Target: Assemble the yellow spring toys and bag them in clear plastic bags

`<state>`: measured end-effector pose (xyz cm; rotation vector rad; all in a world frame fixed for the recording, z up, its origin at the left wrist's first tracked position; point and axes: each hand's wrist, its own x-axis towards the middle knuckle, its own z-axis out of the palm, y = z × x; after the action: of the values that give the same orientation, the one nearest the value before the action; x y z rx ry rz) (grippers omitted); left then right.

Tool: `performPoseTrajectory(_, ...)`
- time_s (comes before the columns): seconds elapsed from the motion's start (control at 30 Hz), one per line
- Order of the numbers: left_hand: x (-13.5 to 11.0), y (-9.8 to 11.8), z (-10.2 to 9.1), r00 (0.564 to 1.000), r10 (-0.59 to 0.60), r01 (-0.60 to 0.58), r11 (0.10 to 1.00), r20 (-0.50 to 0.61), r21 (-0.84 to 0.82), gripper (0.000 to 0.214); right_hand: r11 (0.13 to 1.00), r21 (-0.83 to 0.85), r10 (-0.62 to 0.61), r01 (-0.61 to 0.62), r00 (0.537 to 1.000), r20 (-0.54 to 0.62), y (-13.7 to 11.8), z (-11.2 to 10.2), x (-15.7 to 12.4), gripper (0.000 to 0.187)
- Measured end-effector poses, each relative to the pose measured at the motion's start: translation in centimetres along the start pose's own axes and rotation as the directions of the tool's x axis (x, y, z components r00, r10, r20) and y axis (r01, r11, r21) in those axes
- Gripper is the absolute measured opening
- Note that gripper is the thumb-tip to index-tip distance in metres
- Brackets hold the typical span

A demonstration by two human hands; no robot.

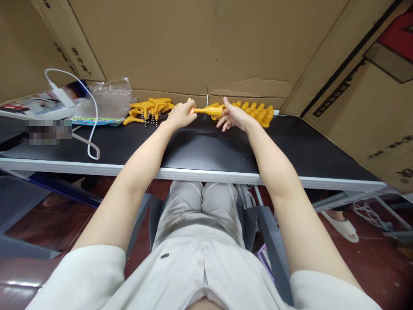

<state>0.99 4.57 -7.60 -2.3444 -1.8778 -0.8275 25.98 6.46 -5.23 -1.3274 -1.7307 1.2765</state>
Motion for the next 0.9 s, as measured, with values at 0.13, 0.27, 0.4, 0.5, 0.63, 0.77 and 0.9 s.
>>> performPoseTrajectory(0.13,0.2,-0.6,0.3,1.000,-0.004,0.004,1.000,-0.018,0.000,0.042,0.992,0.070,-0.107,0.109,0.994,-0.028,-0.1,-0.5,-0.9,0.036)
performPoseTrajectory(0.27,0.2,-0.5,0.2,1.000,0.012,-0.012,1.000,-0.014,-0.006,0.044,0.987,0.055,-0.149,0.152,0.987,-0.053,0.1,-0.5,-0.7,0.030)
performPoseTrajectory(0.4,0.1,-0.2,0.0,1.000,0.023,-0.023,1.000,0.005,-0.003,0.048,0.989,0.060,-0.130,0.132,0.991,-0.034,0.1,-0.2,-0.3,0.048)
performPoseTrajectory(0.5,0.0,-0.1,0.0,1.000,0.025,-0.025,1.000,0.014,-0.006,0.050,0.991,0.059,-0.117,0.119,0.993,-0.035,0.1,-0.1,0.0,0.055)
performPoseTrajectory(0.63,0.0,-0.2,0.0,0.999,0.034,-0.034,0.999,0.003,-0.016,0.047,0.993,0.052,-0.105,0.107,0.994,-0.040,0.2,0.1,0.2,0.058)
performPoseTrajectory(0.77,-0.1,-0.1,-0.2,0.999,0.036,-0.036,0.999,0.012,-0.015,0.044,0.995,0.047,-0.091,0.093,0.995,-0.046,0.0,0.3,0.0,0.059)
performPoseTrajectory(0.9,0.0,-0.2,-0.3,0.999,0.013,-0.013,1.000,0.040,0.011,0.043,0.998,0.024,-0.063,0.064,0.997,-0.042,-0.3,0.5,-0.3,0.059)
